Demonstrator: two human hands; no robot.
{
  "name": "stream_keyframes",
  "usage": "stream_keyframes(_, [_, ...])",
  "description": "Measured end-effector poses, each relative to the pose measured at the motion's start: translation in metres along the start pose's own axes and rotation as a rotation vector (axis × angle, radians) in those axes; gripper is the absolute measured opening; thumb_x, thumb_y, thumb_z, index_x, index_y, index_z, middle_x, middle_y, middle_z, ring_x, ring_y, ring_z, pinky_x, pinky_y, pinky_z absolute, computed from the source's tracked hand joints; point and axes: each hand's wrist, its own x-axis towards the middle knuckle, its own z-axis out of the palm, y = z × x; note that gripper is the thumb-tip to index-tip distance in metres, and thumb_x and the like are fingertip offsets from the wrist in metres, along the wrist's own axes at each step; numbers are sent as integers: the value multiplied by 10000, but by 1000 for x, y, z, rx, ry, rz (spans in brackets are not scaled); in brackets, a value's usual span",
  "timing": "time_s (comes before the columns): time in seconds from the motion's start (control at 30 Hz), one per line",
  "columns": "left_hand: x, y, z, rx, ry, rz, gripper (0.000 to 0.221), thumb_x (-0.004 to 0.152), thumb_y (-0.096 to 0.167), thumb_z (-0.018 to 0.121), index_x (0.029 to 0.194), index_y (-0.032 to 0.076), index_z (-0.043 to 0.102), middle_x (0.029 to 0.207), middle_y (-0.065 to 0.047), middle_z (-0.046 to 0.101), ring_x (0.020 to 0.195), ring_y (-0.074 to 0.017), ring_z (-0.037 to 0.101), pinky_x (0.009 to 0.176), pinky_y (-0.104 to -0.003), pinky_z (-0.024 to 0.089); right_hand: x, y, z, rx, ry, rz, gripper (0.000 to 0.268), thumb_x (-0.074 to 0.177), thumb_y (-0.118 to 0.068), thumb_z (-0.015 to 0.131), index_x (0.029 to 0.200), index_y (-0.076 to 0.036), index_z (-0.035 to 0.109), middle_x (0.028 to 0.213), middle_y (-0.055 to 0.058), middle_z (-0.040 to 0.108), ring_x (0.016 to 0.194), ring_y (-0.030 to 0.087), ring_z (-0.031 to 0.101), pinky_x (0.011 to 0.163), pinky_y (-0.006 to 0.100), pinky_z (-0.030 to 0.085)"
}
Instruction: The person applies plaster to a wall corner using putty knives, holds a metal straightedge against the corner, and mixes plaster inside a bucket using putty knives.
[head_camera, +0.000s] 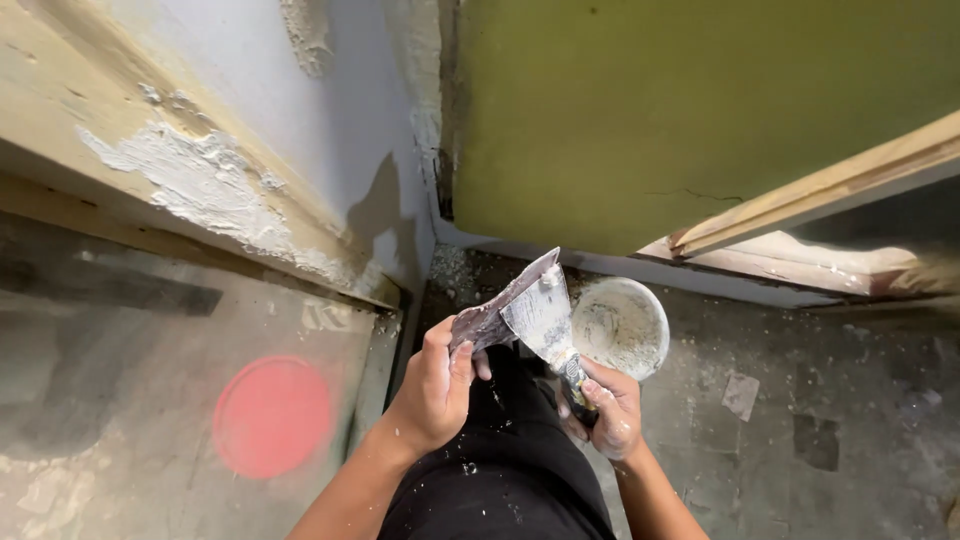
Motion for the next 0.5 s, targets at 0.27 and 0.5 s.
stream_keyframes(0.27, [2,-6,5,105,-107,46,414,1035,-68,488,1420,49,387,1072,-132,674,783,-197,660,702,-315,568,-26,8,-13,10,125,45,528,962,-209,544,1380,110,590,681,163,635,401,120,435,363,247,354])
stream_keyframes(0.5, [-4,-10,25,148,-183,57,486,983,-113,520,1430,48,416,978,-120,656,772,-213,645,703,-330,562,-53,22,-36,51,227,64,501,937,-193,561,1335,103,625,676,161,638,408,136,460,369,254,360])
